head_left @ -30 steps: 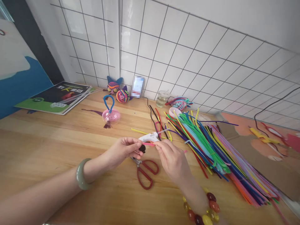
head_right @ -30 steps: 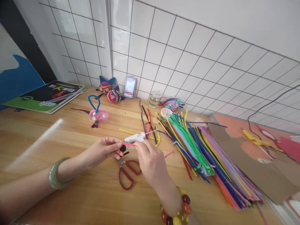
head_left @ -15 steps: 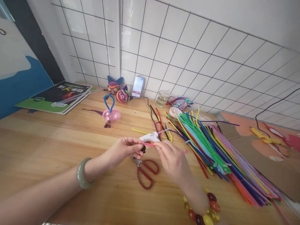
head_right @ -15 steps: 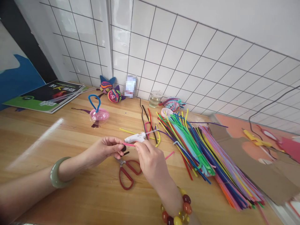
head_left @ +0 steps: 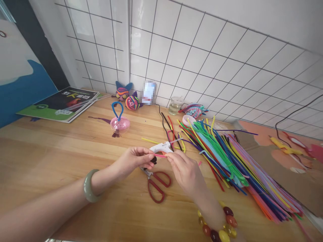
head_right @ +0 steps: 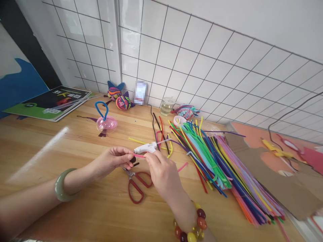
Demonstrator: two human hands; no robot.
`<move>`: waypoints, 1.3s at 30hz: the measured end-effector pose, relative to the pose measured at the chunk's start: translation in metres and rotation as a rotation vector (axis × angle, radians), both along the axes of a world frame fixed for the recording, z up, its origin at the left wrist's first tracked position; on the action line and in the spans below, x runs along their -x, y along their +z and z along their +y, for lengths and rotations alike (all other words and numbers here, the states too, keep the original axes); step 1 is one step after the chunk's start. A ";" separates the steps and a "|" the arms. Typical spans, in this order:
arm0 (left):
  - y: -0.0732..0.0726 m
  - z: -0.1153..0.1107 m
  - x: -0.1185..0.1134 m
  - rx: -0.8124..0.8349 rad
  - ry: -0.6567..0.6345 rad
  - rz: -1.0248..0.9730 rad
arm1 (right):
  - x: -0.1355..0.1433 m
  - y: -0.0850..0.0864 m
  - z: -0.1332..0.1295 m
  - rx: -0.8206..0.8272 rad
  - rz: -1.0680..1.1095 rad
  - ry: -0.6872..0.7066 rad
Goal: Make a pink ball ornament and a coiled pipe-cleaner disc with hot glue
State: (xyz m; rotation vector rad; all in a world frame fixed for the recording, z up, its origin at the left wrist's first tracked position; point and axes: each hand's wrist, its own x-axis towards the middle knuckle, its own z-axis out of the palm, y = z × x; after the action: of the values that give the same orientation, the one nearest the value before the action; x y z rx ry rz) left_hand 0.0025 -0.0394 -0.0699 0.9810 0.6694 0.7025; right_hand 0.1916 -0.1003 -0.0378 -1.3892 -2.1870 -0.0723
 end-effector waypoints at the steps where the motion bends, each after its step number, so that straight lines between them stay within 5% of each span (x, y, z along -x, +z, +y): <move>1: 0.000 0.000 0.000 -0.004 -0.001 0.005 | 0.000 0.000 0.000 0.006 -0.002 0.003; 10: 0.002 0.001 0.000 0.002 0.005 0.007 | 0.003 0.000 0.000 0.012 0.022 -0.002; 21: 0.008 0.001 0.001 0.035 0.193 -0.095 | 0.016 0.008 -0.010 -0.205 -0.043 -0.109; 31: 0.008 0.000 0.001 0.077 0.200 -0.149 | 0.026 -0.003 -0.012 0.337 0.407 -0.068; 39: 0.012 -0.006 -0.001 0.154 0.193 -0.190 | 0.033 -0.008 -0.009 0.342 0.547 -0.074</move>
State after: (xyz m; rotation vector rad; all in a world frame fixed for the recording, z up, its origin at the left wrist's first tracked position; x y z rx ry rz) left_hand 0.0033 -0.0456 -0.0576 0.7039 0.6458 0.8881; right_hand 0.1589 -0.1091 -0.0454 -1.4534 -1.7367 0.6103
